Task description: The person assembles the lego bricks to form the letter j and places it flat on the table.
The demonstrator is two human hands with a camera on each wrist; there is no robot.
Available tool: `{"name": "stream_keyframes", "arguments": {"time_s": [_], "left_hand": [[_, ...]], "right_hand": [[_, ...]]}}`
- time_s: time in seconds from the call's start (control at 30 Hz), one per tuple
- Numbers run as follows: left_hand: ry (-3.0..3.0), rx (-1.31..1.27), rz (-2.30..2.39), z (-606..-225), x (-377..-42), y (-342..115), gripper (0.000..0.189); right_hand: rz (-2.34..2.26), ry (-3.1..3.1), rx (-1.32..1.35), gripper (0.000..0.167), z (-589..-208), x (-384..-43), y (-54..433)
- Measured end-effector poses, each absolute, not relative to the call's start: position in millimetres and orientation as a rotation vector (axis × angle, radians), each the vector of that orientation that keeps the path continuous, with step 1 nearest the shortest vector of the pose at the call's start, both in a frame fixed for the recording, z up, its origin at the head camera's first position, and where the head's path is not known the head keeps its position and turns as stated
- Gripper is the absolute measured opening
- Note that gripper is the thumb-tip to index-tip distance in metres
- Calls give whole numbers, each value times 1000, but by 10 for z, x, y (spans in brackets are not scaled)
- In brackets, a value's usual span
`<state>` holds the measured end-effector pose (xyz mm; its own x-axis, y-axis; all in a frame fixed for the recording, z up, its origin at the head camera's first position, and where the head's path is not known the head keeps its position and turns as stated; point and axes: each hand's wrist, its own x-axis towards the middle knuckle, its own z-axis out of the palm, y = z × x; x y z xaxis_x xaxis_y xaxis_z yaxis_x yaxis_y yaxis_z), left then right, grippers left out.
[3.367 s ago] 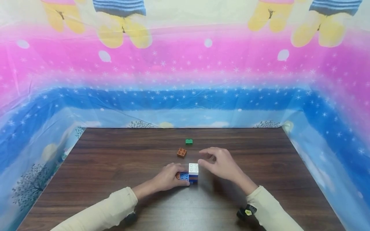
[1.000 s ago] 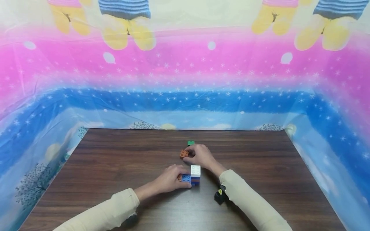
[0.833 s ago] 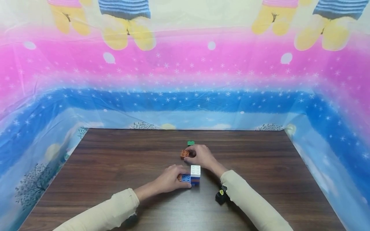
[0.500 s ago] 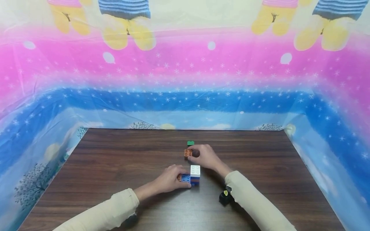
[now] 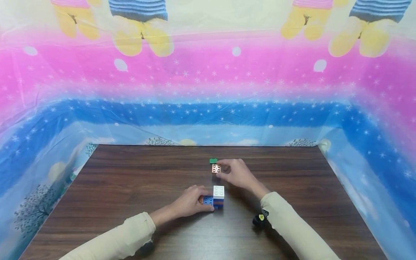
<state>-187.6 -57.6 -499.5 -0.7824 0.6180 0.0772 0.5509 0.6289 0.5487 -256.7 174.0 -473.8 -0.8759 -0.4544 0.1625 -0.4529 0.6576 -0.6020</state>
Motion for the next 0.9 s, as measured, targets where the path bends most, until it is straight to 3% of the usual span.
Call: {"name": "stream_keyframes", "arguments": {"time_s": [0.9], "left_hand": [[2722,1003,846,-5014,-1897,-573,44]], "right_hand": [[-1137,2861,-887,42,-4337,-2146,1783]]}}
